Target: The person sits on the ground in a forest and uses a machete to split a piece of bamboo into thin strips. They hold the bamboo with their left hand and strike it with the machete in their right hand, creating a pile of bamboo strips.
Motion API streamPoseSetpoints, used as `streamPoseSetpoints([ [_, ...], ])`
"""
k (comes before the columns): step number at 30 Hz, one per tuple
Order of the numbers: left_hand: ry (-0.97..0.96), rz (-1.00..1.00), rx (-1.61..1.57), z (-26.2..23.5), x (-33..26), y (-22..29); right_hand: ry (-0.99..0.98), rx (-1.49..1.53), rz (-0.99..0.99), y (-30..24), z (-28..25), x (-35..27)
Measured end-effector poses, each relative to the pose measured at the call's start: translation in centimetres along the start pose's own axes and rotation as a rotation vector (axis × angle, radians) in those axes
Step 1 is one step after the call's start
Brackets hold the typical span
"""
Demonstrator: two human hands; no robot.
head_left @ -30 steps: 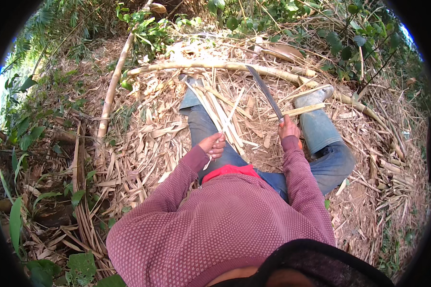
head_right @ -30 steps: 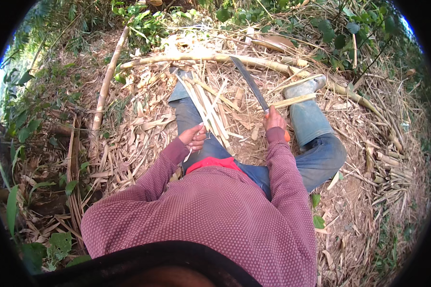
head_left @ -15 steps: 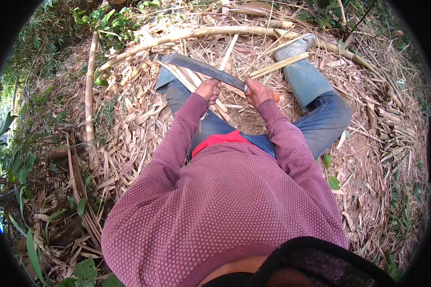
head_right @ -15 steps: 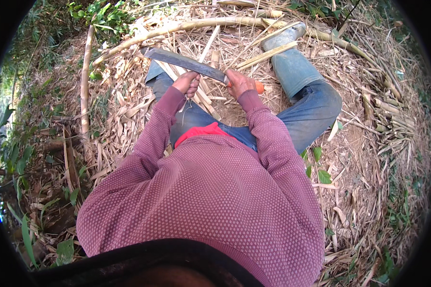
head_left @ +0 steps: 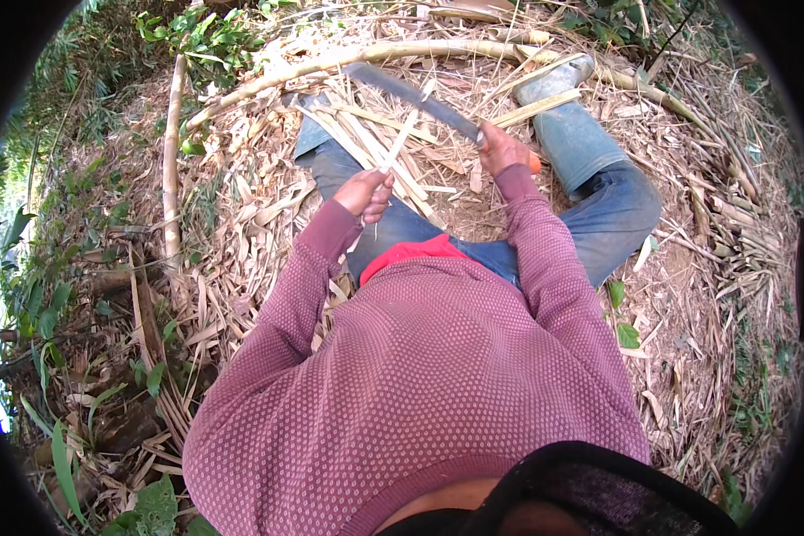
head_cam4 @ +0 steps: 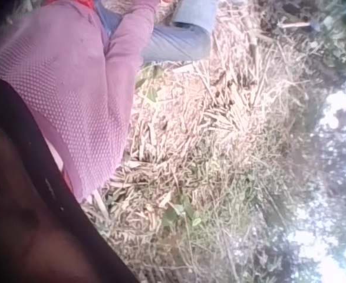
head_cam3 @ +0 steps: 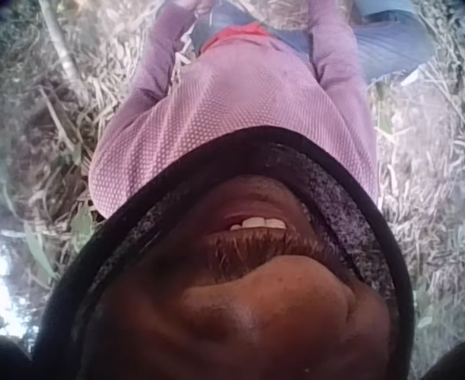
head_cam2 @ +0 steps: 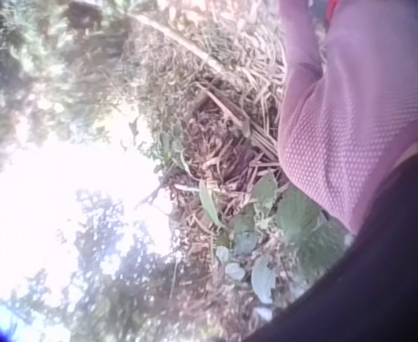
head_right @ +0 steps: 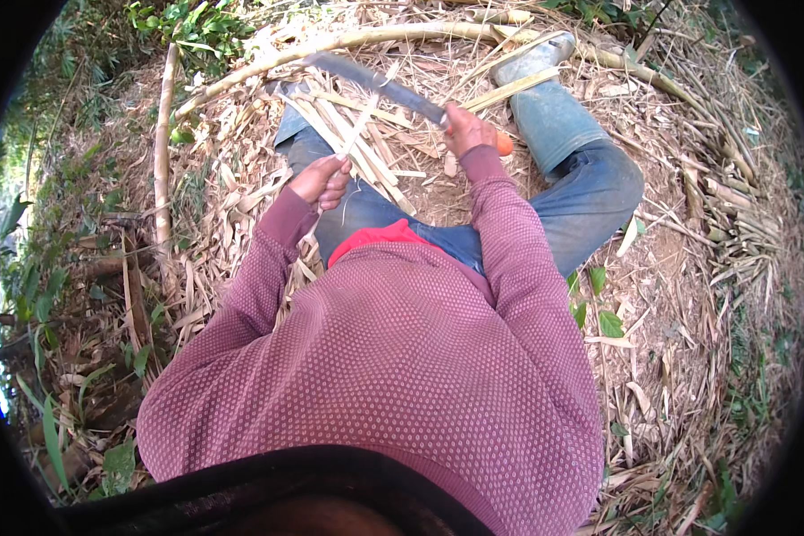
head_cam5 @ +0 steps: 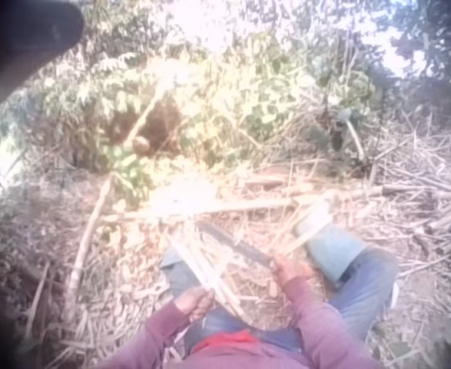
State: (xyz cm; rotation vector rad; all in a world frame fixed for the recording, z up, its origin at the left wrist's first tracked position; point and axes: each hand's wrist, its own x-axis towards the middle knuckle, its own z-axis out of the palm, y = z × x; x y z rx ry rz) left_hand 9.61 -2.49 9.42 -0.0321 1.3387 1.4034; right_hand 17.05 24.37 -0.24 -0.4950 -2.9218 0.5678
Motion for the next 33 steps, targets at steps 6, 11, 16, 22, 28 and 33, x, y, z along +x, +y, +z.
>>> streamPoseSetpoints([
  [6,0.111,0.035,0.188,0.0,-2.4,-1.9,0.26,-0.04,0.326,3.1,-1.7,0.1],
  [11,0.408,0.32,0.612,-2.4,5.2,-3.0,0.095,0.09,-0.065,-3.0,-2.8,-1.8],
  [16,0.471,0.364,0.73,0.0,5.9,-1.0,0.101,0.108,-0.242,-4.2,-0.4,-2.8],
  [22,0.573,0.547,0.977,-0.6,5.5,-2.1,0.158,0.098,-0.275,-3.4,-0.1,-2.5],
  [28,0.54,0.366,0.963,-0.1,1.6,-2.4,0.014,0.053,0.032,-1.3,-0.3,-0.5],
  [33,0.493,0.309,0.762,-1.0,-1.4,-5.0,0.02,-0.031,0.348,2.7,-1.2,0.2],
])
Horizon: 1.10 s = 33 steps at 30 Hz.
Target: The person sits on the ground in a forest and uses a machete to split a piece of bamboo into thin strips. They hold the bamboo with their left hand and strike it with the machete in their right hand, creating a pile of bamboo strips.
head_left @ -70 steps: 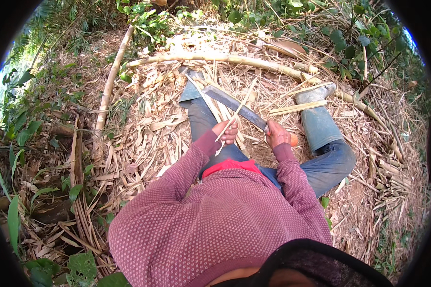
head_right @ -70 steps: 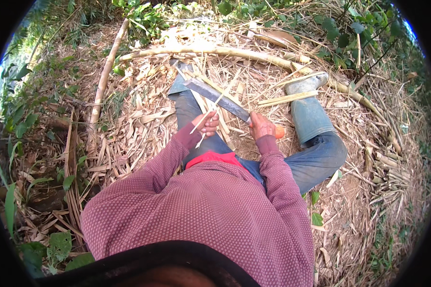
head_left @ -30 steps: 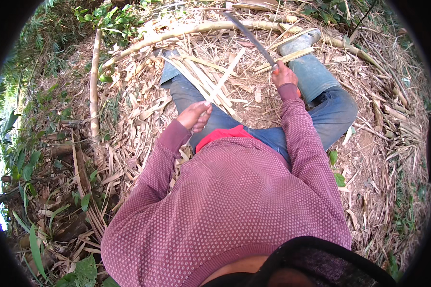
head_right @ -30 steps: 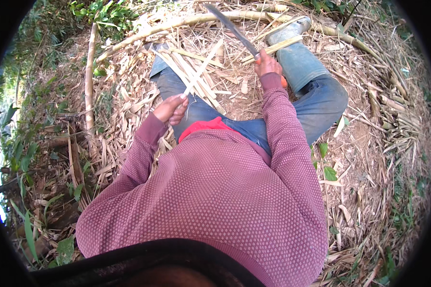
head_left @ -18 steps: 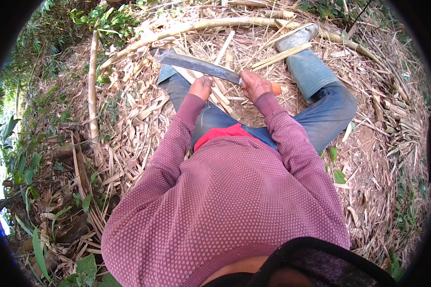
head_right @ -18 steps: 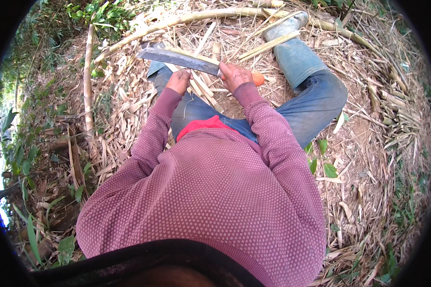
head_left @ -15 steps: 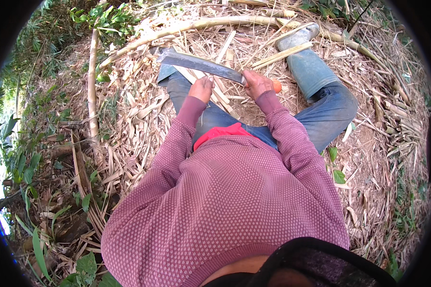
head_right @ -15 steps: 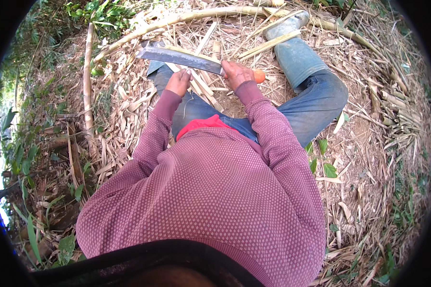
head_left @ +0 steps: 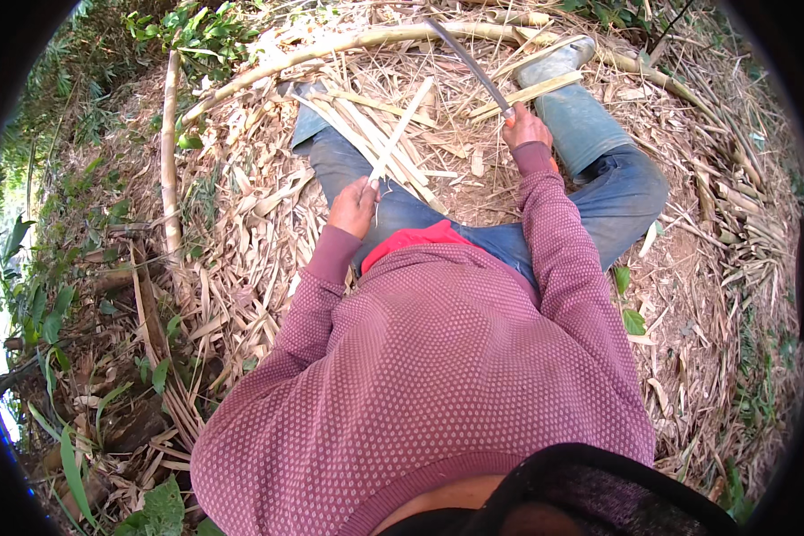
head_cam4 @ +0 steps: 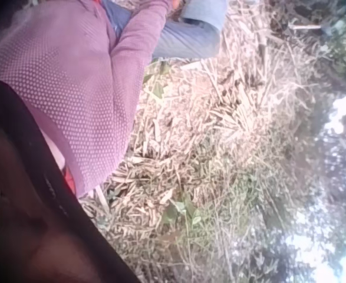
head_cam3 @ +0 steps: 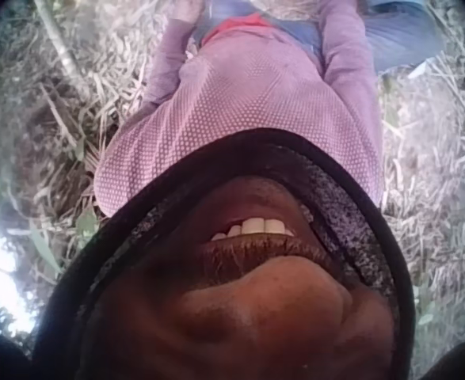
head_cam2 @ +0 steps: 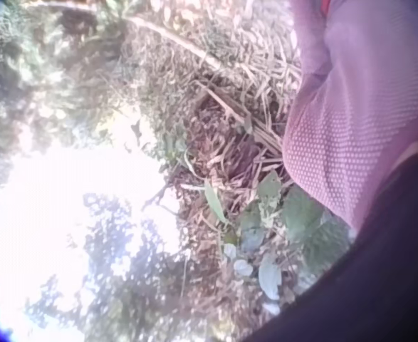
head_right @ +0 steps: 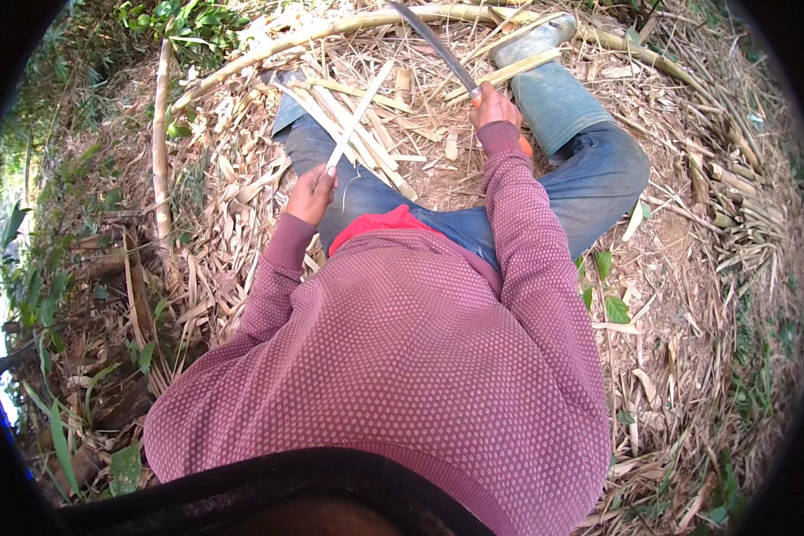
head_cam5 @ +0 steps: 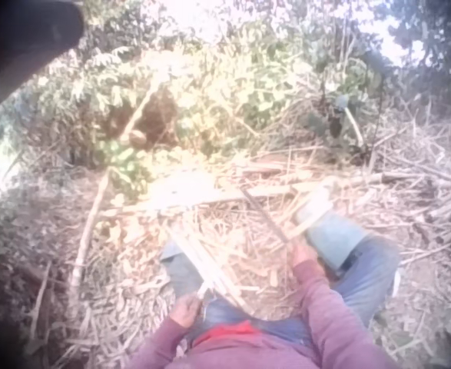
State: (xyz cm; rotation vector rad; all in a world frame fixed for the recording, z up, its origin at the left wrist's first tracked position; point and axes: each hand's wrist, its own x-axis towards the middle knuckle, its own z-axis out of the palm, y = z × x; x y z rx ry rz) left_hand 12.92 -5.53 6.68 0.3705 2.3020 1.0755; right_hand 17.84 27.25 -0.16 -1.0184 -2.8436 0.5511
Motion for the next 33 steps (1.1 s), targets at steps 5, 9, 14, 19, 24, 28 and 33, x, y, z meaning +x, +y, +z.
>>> streamPoseSetpoints([
  [5,-0.098,-0.192,-0.375,-0.3,2.3,1.3,0.064,0.139,-0.123,-0.8,-0.5,-1.0],
  [9,-0.148,-0.227,-0.575,1.2,5.8,0.5,0.085,0.215,-0.471,-4.3,-0.5,-3.9],
  [14,-0.134,-0.24,-0.636,1.6,7.3,2.1,0.011,0.21,-0.66,-5.2,1.1,-5.1],
  [19,-0.174,-0.235,-0.651,1.8,6.7,2.6,-0.012,0.194,-0.66,-4.7,1.9,-4.7],
  [24,-0.261,-0.205,-0.699,0.4,4.1,2.0,-0.095,0.138,-0.428,-3.9,2.1,-2.5],
  [28,-0.394,-0.194,-0.706,-1.6,0.2,2.3,0.023,0.111,-0.121,-0.7,2.0,0.2],
  [33,-0.267,-0.232,-0.655,-1.9,1.9,1.4,0.13,0.196,-0.144,-1.1,0.6,-0.7],
])
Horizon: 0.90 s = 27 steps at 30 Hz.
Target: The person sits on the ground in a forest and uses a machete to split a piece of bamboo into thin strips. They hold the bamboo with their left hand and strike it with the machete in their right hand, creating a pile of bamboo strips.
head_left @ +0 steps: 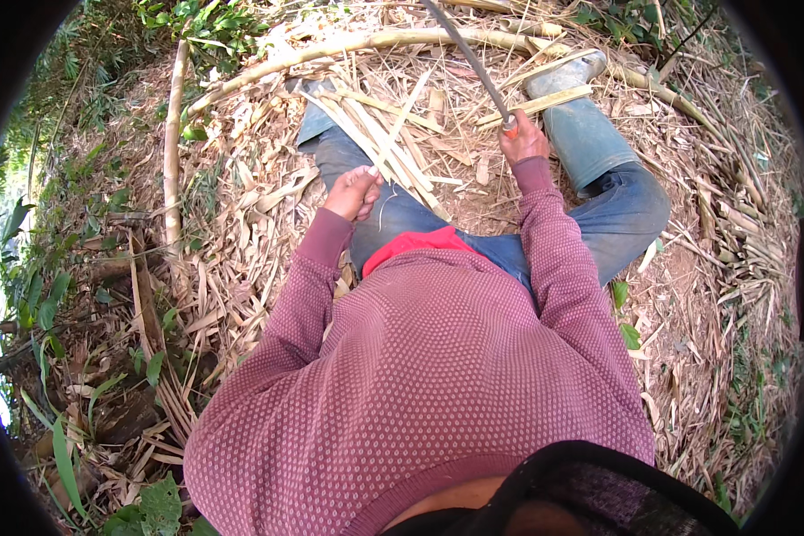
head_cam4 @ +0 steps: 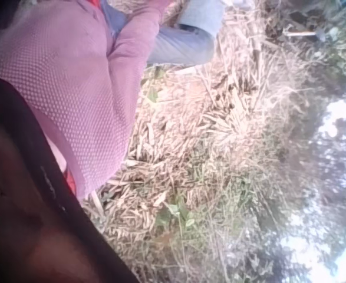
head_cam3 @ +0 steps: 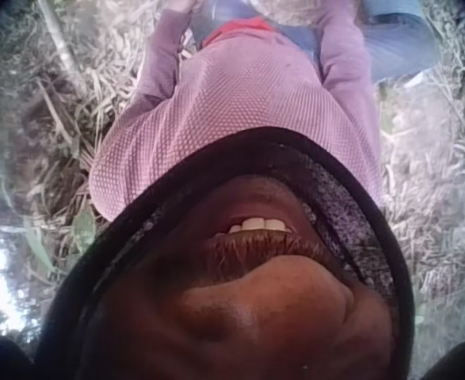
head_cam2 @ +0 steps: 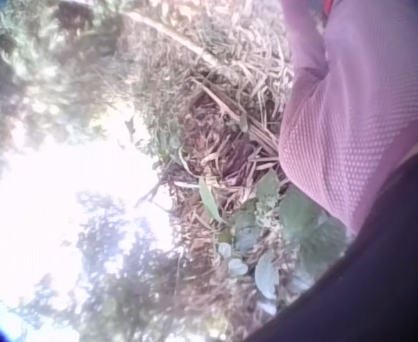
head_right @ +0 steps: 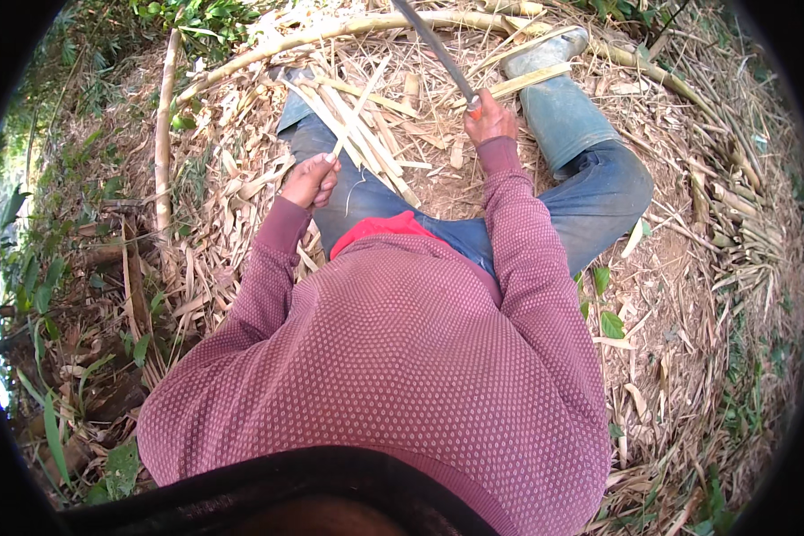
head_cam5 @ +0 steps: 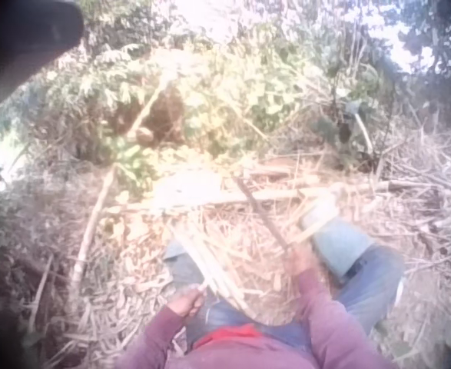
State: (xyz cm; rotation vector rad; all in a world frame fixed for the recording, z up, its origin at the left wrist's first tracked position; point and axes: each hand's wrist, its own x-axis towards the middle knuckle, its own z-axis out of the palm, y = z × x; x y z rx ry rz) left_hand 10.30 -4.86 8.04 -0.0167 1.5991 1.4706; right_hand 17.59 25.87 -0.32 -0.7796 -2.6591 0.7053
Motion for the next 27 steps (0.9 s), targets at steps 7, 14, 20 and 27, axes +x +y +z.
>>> streamPoseSetpoints([
  [7,-0.006,0.037,0.021,1.9,4.8,1.3,0.037,0.093,-0.506,-3.9,0.7,-2.6],
  [14,-0.002,0.077,-0.04,2.8,2.9,1.1,0.011,0.059,-0.56,-3.4,1.2,-2.3],
  [20,-0.049,0.051,-0.03,1.3,0.9,1.0,0.013,0.044,-0.428,-2.6,1.6,-1.5],
  [27,-0.033,-0.01,0.032,0.3,-3.6,-0.7,0.027,-0.098,0.11,1.3,0.3,0.6],
])
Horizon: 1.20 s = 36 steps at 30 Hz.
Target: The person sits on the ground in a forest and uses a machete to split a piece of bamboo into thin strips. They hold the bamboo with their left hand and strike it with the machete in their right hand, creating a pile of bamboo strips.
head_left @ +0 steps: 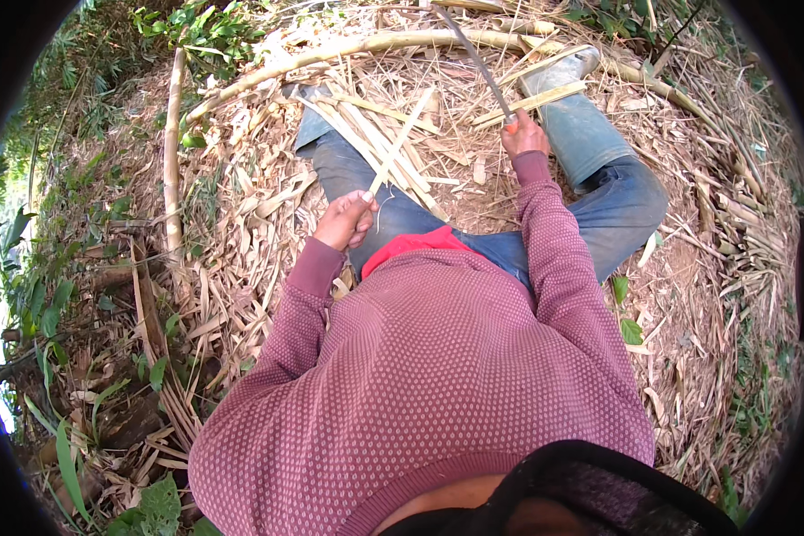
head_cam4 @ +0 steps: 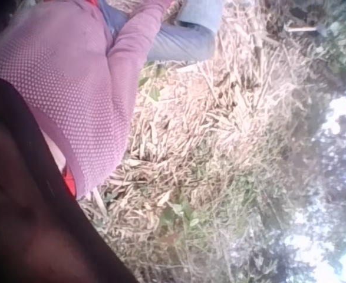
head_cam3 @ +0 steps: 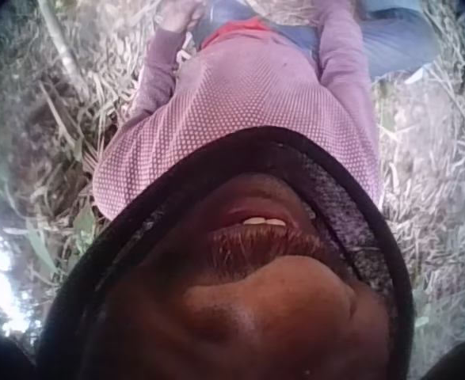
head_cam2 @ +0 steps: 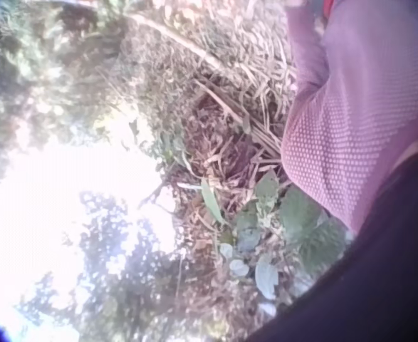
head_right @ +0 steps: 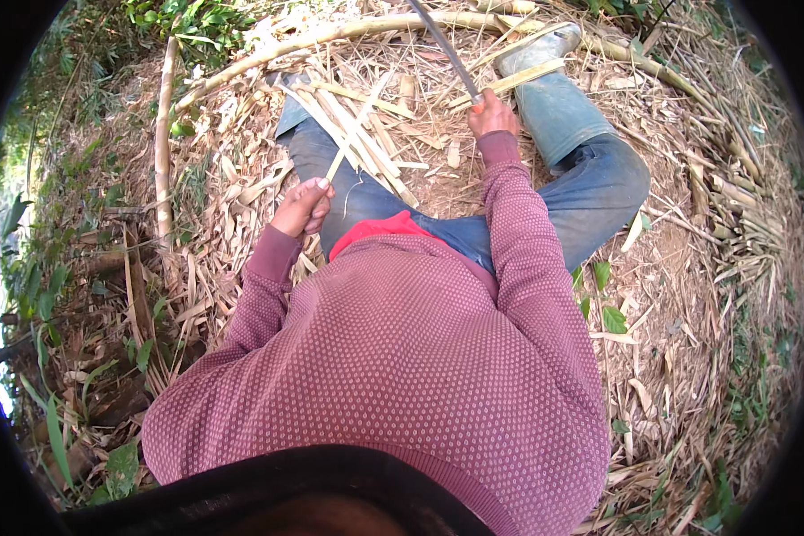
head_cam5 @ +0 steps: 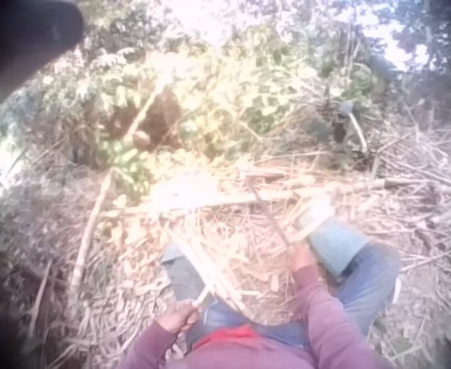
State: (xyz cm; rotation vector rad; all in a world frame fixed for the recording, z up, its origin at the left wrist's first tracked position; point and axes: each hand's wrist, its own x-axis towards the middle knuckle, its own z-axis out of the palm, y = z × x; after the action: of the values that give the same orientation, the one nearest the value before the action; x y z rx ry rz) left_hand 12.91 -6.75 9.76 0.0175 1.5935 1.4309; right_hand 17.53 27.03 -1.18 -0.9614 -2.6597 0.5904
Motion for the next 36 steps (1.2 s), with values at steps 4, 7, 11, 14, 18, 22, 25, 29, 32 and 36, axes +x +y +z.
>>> streamPoseSetpoints([
  [4,0.141,0.086,0.157,0.2,2.6,0.2,0.026,0.084,-0.066,-1.1,-1.2,-0.6],
  [7,0.31,0.237,0.458,-0.5,6.6,-0.8,-0.055,0.12,-0.276,-4.2,-2.5,-2.5],
  [11,0.635,0.411,1.082,1.2,7.9,0.7,-0.094,0.078,-0.54,-5.9,-1.5,-4.7],
  [14,0.703,0.347,1.256,3.2,6.7,2.3,-0.118,0.11,-0.579,-5.9,-0.6,-4.9],
  [18,0.753,0.374,1.306,3.9,6.9,2.7,-0.135,0.156,-0.57,-6.2,-0.9,-5.2],
  [22,0.713,0.418,1.344,3.6,7.3,2.9,-0.169,0.111,-0.533,-5.9,-0.5,-4.8],
  [25,0.721,0.428,1.354,3.4,6.9,2.5,-0.126,0.097,-0.539,-5.4,0.3,-4.6],
  [29,0.735,0.44,1.375,1.9,4.9,1.2,-0.227,0.007,-0.224,-3.9,0.3,-1.8],
  [32,0.753,0.469,1.256,1.9,2.1,1.0,-0.128,-0.031,-0.055,-0.8,0.8,-0.1],
  [36,0.558,0.509,0.527,-1.0,5.4,-0.1,-0.126,0.422,-0.002,-1.5,0.5,-0.9],
])
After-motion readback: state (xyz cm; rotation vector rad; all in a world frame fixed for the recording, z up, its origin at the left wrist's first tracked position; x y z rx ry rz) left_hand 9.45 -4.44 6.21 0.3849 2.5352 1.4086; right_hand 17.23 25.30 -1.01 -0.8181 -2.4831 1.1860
